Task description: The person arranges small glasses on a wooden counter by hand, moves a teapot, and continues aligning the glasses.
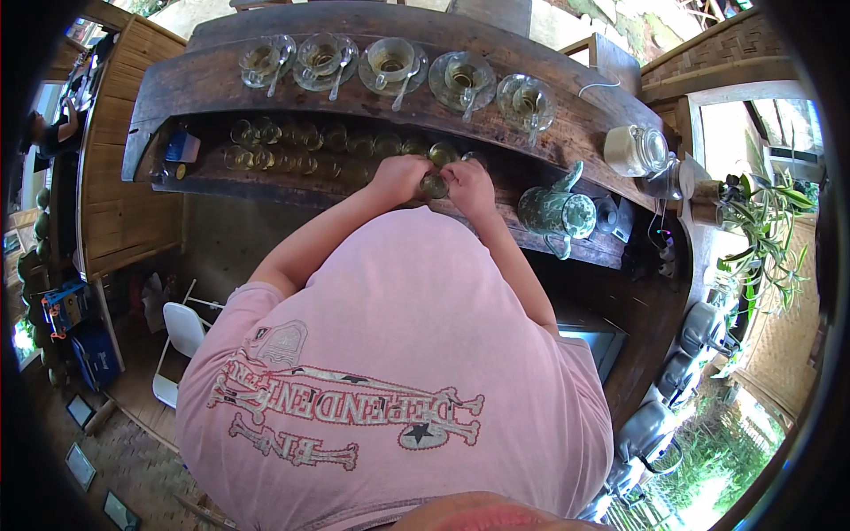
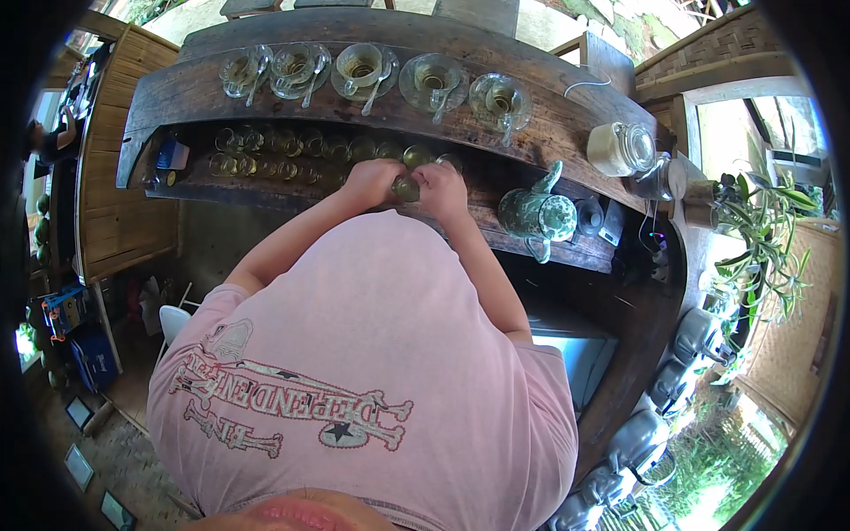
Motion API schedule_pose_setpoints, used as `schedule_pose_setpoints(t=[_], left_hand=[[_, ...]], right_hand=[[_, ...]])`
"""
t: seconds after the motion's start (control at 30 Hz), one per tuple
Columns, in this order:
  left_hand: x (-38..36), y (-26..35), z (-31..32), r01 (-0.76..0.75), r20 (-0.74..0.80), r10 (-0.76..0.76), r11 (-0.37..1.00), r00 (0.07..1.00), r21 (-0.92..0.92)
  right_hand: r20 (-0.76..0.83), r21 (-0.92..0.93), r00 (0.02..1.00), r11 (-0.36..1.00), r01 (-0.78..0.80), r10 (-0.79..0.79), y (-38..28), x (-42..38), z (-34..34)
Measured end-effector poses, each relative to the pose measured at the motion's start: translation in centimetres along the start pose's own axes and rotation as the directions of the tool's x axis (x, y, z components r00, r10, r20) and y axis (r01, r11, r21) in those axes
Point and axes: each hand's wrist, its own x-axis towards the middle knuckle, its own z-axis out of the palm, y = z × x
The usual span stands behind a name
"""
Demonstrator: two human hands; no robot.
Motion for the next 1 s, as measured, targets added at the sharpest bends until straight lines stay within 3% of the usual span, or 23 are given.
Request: schedule_pose_setpoints(t=[0.07, 0.13, 0.33, 0.37, 0.43, 0.63, 0.73, 0.93, 1.0], left_hand=[[0.1, -0.1, 0.1, 0.001, 0.001, -0.001, 1.000, 1.000, -0.005], [0.1, 0.2, -0.2, -0.009, 0.003, 0.009, 1.000, 1.000, -0.018], [0.2, 0.1, -0.1, 0.022, 0.021, -0.022, 1.000, 1.000, 0.000], [0.3, 0.4, -0.4, 0.038, 0.044, -0.038, 0.999, 0.998, 0.013], [0.2, 0.3, -0.2, 0.016, 0.030, -0.016, 1.000, 0.999, 0.004], [0.2, -0.1, 0.1, 0.006, 0.000, -0.006, 1.000, 1.000, -0.007], [0.3, 0.0, 0.1, -0.009, -0.011, 0.009, 1.000, 1.000, -0.001], [0.3, -0.1, 0.2, -0.006, -0.021, 0.006, 1.000, 1.000, -0.004], [0.3, 0.1, -0.1, 0.002, -0.002, -0.002, 1.000, 1.000, 0.005]], right_hand=[[-0.034, 0.033, 0.999, 0.999, -0.005, 0.006, 0.1, -0.1, 0.3], [0.119, -0.013, 0.993, 1.000, 0.023, -0.021, 0.5, -0.5, 0.8], [-0.039, 0.016, 0.998, 0.999, -0.039, 0.040, -0.3, 0.1, -0.3], [-0.041, 0.015, 0.998, 0.999, -0.040, 0.041, 0.0, -0.1, 0.1], [0.106, 0.003, 0.994, 1.000, 0.019, -0.020, 0.3, -0.3, 0.8], [-0.044, 0.018, 0.999, 1.000, -0.001, 0.002, -0.4, 0.3, -0.2], [0.076, 0.067, 0.996, 0.997, 0.048, -0.053, 0.1, -0.2, 0.6], [-0.027, 0.036, 0.999, 0.999, -0.036, 0.037, 0.4, 0.2, 0.1], [0.036, 0.029, 0.999, 0.999, -0.038, 0.037, 0.5, -0.3, 0.8]])
